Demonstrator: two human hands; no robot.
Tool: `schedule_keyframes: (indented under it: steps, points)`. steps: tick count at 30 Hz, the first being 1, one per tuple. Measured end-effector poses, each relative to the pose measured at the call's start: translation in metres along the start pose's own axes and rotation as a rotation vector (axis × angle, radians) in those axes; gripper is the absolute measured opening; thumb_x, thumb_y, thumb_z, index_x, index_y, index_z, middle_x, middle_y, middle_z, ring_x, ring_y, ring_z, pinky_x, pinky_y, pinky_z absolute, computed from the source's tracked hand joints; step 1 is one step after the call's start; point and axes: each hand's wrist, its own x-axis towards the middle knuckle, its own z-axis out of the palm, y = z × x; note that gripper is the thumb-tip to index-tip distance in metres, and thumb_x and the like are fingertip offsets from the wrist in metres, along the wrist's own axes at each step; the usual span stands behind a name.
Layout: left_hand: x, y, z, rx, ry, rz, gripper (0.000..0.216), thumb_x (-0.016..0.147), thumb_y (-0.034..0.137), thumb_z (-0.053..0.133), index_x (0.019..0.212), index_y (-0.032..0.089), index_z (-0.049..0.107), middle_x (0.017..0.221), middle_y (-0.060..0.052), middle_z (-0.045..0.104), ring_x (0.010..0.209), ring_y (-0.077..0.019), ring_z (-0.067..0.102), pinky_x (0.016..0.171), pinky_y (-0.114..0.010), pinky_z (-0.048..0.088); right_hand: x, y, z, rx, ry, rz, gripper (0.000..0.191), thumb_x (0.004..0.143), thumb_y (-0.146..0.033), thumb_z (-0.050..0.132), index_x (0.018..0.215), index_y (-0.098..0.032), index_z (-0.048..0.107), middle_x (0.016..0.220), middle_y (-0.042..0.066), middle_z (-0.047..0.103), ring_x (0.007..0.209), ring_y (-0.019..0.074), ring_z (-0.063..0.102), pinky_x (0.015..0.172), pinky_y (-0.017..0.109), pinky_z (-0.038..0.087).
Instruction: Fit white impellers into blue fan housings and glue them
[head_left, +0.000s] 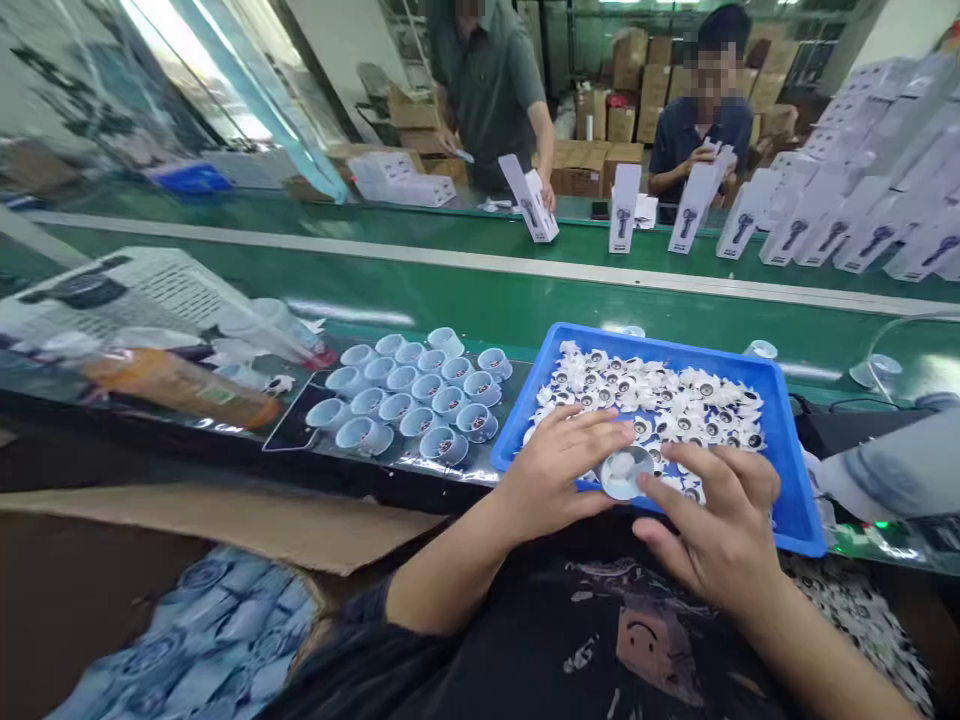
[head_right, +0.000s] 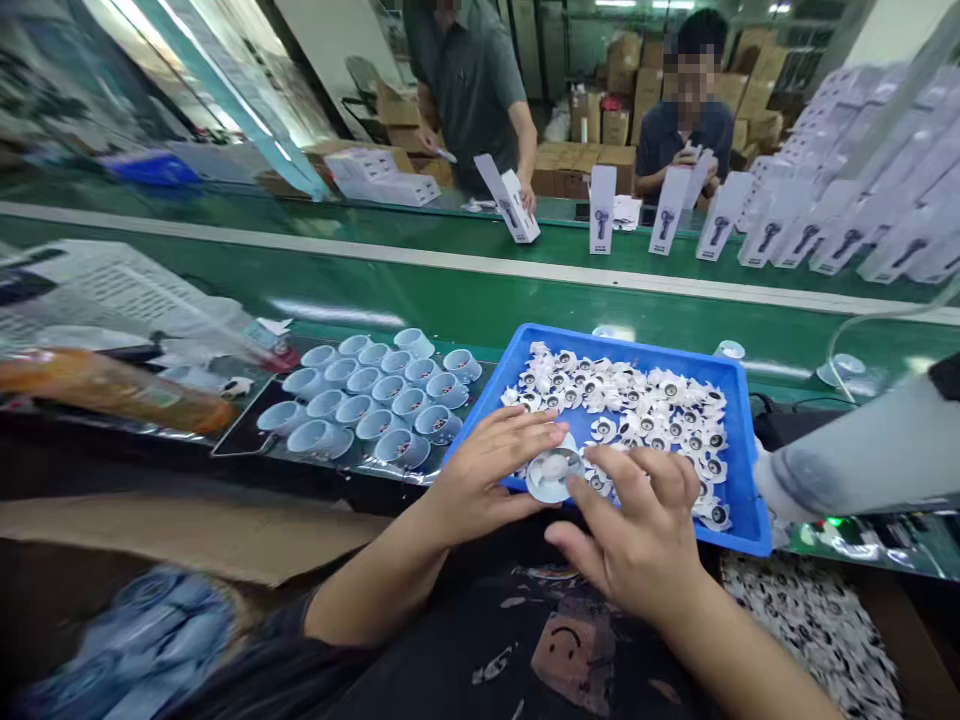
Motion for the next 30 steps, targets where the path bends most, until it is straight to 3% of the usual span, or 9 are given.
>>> schedule_keyframes:
  steps: [4,9,14,18,20,25,28,30]
  points:
    - [-0.003,0.000,0.000,-0.007,0.004,-0.039,0.040,0.095,0.040,0.057,0.130,0.021,0.051,0.121,-0.008,0.070,0.121,-0.0195,0.061,0.111,-0.037,0.034,-0.003,-0.001,0.009,-0.003,-0.086,0.027,0.043,0.104,-0.052,0.037,0.114,-0.023,0.067,0.123,0.008,0.057,0.111,0.0300,0.045,0.096,0.046,0.029]
    - [-0.002,-0.010,0.005,-0.034,-0.035,-0.074,0.051,0.090,0.048,0.062,0.133,0.023,0.050,0.123,-0.009,0.069,0.121,-0.0228,0.061,0.109,-0.043,0.038,-0.016,0.005,0.001,0.090,0.002,0.093,0.025,0.102,-0.035,0.049,0.094,-0.022,0.068,0.111,0.006,0.062,0.100,0.0267,0.050,0.092,0.045,0.032]
    - [0.002,-0.014,0.019,-0.077,-0.086,-0.016,0.054,0.090,0.047,0.062,0.137,0.024,0.047,0.126,-0.009,0.068,0.126,-0.0247,0.057,0.109,-0.047,0.039,-0.024,0.007,0.007,-0.002,-0.175,0.102,0.044,0.104,-0.050,0.038,0.126,-0.019,0.060,0.135,0.014,0.048,0.121,0.0349,0.041,0.100,0.051,0.029]
    - [0.010,-0.025,0.017,-0.059,-0.142,-0.005,0.059,0.082,0.051,0.071,0.133,0.027,0.053,0.131,-0.008,0.063,0.129,-0.0285,0.052,0.108,-0.050,0.040,-0.030,0.012,-0.002,0.033,-0.048,0.123,0.018,0.100,-0.027,0.051,0.101,-0.020,0.068,0.120,0.008,0.058,0.110,0.0301,0.048,0.098,0.048,0.032]
    - [0.023,-0.045,0.007,-0.003,-0.144,-0.141,0.061,0.076,0.052,0.076,0.129,0.028,0.059,0.131,-0.008,0.060,0.124,-0.0287,0.054,0.105,-0.047,0.045,-0.038,0.018,-0.013,0.087,0.032,0.067,0.014,0.095,-0.016,0.054,0.096,-0.019,0.067,0.113,0.009,0.059,0.103,0.0272,0.052,0.095,0.046,0.036]
    - [0.071,-0.135,-0.021,0.413,-0.171,-0.825,0.054,0.088,0.031,0.064,0.139,0.024,0.047,0.134,-0.010,0.052,0.122,-0.0219,0.054,0.103,-0.032,0.046,-0.064,0.031,-0.019,0.094,0.045,0.042,0.014,0.096,-0.016,0.053,0.097,-0.018,0.067,0.111,0.010,0.058,0.101,0.0227,0.056,0.090,0.038,0.042]
    - [0.085,-0.184,-0.020,0.497,-0.254,-1.002,0.046,0.088,0.023,0.064,0.131,0.014,0.053,0.129,-0.016,0.056,0.117,-0.0274,0.058,0.099,-0.041,0.049,-0.072,0.030,-0.011,0.097,0.066,0.028,0.018,0.100,-0.023,0.050,0.092,-0.020,0.067,0.108,0.010,0.059,0.099,0.0207,0.060,0.084,0.033,0.050]
    - [0.084,-0.202,-0.010,0.516,-0.352,-1.067,0.036,0.090,0.028,0.065,0.123,0.013,0.058,0.122,-0.013,0.060,0.109,-0.0257,0.062,0.092,-0.044,0.053,-0.075,0.027,-0.005,0.101,0.063,-0.012,0.019,0.101,-0.025,0.050,0.092,-0.020,0.067,0.109,0.011,0.059,0.100,0.0207,0.061,0.083,0.033,0.053]
